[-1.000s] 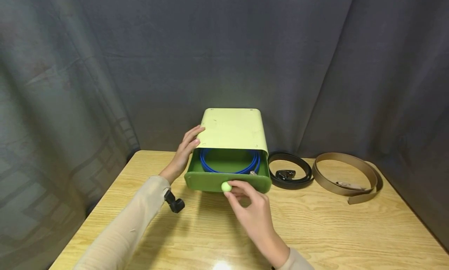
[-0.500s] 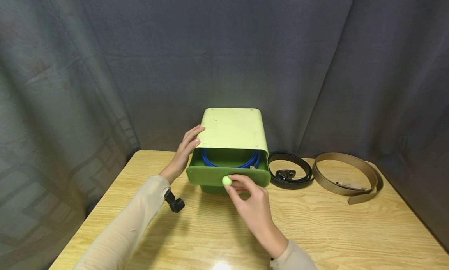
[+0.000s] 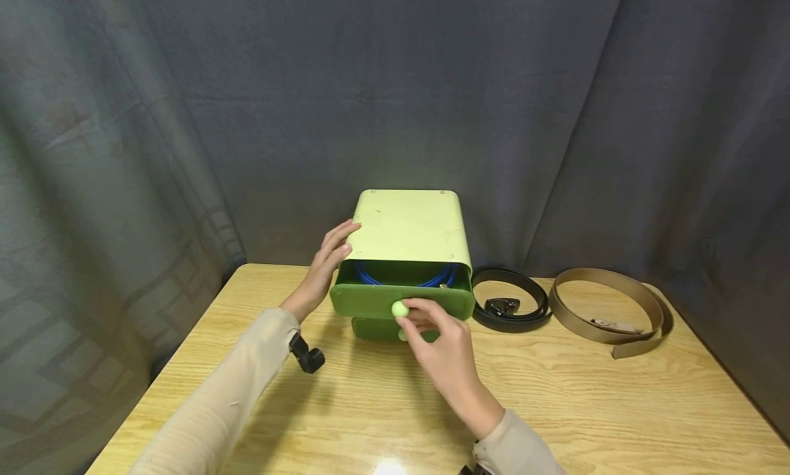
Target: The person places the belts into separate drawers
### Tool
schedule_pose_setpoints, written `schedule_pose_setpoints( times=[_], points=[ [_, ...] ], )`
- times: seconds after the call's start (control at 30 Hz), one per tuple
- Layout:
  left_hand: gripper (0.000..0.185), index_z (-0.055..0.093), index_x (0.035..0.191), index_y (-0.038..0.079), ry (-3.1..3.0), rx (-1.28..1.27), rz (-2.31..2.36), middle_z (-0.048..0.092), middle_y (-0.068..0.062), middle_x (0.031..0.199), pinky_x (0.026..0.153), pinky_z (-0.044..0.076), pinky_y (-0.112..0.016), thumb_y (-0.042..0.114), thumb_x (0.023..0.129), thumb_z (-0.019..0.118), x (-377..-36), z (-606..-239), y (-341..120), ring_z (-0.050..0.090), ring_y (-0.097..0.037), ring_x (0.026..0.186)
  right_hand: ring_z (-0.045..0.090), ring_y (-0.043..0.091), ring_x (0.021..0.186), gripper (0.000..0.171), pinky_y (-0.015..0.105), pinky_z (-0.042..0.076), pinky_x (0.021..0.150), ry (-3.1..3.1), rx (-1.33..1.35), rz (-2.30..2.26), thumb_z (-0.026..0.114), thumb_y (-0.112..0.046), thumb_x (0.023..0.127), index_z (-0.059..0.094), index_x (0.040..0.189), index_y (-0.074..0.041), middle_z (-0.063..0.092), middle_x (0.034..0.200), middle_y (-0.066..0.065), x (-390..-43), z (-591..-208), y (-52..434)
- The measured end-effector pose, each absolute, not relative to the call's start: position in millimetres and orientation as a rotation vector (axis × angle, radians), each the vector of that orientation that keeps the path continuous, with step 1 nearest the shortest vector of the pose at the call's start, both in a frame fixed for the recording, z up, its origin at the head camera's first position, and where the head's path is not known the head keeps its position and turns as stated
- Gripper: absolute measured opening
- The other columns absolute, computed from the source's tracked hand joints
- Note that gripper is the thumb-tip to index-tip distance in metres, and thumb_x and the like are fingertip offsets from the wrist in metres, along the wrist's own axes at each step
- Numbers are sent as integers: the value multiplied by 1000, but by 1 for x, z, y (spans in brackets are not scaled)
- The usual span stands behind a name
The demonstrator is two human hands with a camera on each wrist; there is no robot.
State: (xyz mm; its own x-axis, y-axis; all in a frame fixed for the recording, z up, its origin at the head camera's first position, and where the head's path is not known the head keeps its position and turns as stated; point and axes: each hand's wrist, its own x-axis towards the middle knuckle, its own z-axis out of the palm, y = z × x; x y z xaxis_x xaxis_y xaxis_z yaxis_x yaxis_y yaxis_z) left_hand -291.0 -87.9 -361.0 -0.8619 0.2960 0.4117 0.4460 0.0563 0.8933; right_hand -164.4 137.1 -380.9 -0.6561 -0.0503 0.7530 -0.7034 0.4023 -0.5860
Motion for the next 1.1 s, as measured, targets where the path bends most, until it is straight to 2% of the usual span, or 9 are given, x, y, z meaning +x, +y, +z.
schedule_pose_setpoints(
  times=[0.2,0.47,0.6,0.77,1.0,1.1],
  points=[
    [50,45,149,18,-2204,-768,-1917,19,3,160,112,25,-57,33,102,43,-290,-360,-87,25,-23,142,69,11,77,32,17,54,68,-2015,645,1269,79,5,80,71,109,-7,73,87,1,-168,-381,139],
    [51,43,151,18,-2205,-791,-1914,15,-2,162,111,25,-58,33,102,43,-289,-360,-86,24,-26,142,70,12,76,31,17,53,69,-2013,643,1255,79,4,81,71,109,-7,73,86,1,-171,-381,141],
    [50,43,150,18,-2200,-795,-1913,16,-1,161,110,26,-57,33,103,43,-289,-360,-85,24,-25,141,70,14,75,33,17,54,68,-1986,649,1241,80,5,79,72,109,-8,74,86,1,-174,-380,141],
    [49,43,151,16,-2194,-793,-1928,17,1,161,110,26,-56,30,103,43,-290,-361,-84,24,-25,141,70,17,73,36,17,53,68,-1966,649,1228,80,6,78,72,109,-9,74,86,1,-177,-381,141],
    [49,37,152,5,-2227,-796,-1931,10,-11,163,112,23,-59,20,105,39,-290,-358,-83,19,-32,144,69,19,70,37,17,53,68,-1967,642,1207,81,11,74,71,107,-4,73,83,4,-182,-383,141],
    [50,36,152,5,-2239,-793,-1924,10,-11,163,112,23,-59,20,105,38,-290,-358,-83,19,-33,144,69,19,69,36,16,53,67,-1964,642,1201,80,12,74,71,106,-2,73,81,5,-183,-380,140]
  ],
)
